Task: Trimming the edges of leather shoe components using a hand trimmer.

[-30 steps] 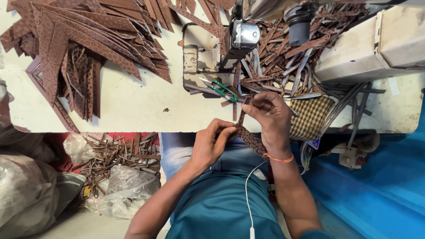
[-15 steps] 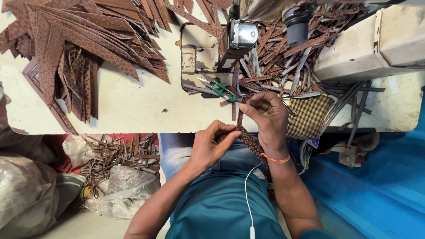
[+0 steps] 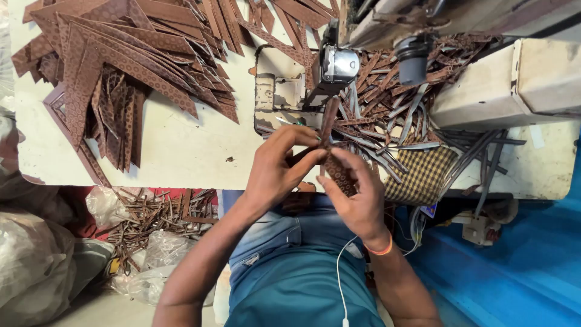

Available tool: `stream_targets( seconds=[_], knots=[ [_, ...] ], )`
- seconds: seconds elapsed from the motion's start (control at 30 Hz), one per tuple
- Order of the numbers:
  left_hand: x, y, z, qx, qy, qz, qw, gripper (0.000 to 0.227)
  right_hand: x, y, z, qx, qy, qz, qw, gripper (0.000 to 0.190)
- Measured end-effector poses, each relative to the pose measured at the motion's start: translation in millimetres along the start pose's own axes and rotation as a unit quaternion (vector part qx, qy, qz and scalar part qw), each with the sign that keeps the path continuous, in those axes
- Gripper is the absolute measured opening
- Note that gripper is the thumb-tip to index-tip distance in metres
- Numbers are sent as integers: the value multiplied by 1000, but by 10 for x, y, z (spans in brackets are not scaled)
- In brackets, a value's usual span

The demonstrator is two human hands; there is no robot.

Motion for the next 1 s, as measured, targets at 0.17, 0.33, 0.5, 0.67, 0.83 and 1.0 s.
stream_targets(
  seconds=[0.17,0.33,0.5,0.67,0.83,1.0],
  knots=[
    [63,-537,-71,78,-27,101,991,33,498,-392,178,-46,138,99,984,43],
    [291,-933,-51,85,68,204,973,35,530,-915,217,-34,142,43,988,40],
    [358,-1043,-10,41,65,158,985,25,378,-1115,220,-17,55,15,998,39],
    [252,-1008,33,4,21,126,992,25,452,-1111,239,-25,112,50,992,39],
    [251,-1017,29,16,22,137,990,25,486,-1121,240,-30,139,51,989,39],
    [264,-1006,39,16,20,150,988,26,531,-1114,223,-34,147,73,986,38]
  ],
)
Point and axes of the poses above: each hand's wrist, its own y-axis away from the middle knuckle, its own z-axis out of the back of the hand, x = y × z, the point moved 9 cm from there along -y, towards the middle knuckle, and after that the axes turned 3 degrees about z, right-handed, at the moved point
